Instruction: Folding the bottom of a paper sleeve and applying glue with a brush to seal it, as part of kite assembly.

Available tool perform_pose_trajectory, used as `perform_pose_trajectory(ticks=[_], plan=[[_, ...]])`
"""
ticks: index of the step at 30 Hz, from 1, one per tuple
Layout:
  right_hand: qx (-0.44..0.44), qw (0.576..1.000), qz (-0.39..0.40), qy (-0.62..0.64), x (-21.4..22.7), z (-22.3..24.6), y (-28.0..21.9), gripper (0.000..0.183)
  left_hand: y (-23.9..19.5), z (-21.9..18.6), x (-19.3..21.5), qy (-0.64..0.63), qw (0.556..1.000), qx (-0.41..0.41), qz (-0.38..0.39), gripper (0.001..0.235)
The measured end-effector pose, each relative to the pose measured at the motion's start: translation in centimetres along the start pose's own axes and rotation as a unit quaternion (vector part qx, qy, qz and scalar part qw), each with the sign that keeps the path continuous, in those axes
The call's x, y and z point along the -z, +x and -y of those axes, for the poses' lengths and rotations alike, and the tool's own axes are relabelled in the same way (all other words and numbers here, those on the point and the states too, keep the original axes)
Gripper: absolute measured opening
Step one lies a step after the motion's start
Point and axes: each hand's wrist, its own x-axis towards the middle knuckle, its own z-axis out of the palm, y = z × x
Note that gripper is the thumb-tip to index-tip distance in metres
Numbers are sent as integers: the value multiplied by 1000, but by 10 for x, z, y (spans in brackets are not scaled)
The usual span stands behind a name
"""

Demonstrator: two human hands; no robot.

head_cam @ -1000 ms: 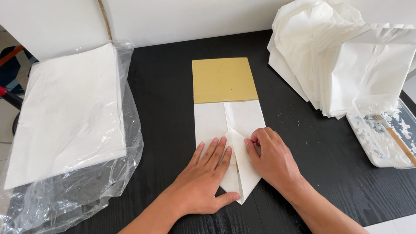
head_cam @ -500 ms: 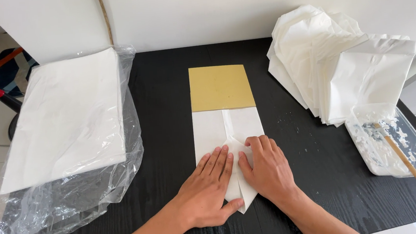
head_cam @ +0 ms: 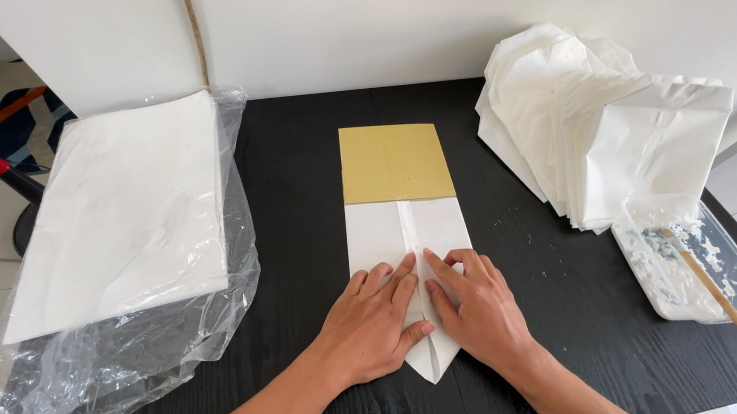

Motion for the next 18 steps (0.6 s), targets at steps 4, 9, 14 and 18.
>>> perform_pose_trajectory(ticks=[4, 9, 14, 18], plan=[[-16, 999, 24, 21, 3, -1, 0, 44, 2, 3, 1, -1, 1000, -12, 4, 66], [4, 1000, 14, 17, 2, -2, -2, 44, 8, 4, 8, -103, 994, 27, 18, 61], [-25, 997, 64, -23, 7, 6, 1, 47, 9, 7, 8, -182, 982, 50, -29, 45], [-34, 994, 95, -48, 9, 10, 5, 47, 7, 6, 2, -124, 991, 36, -37, 57]])
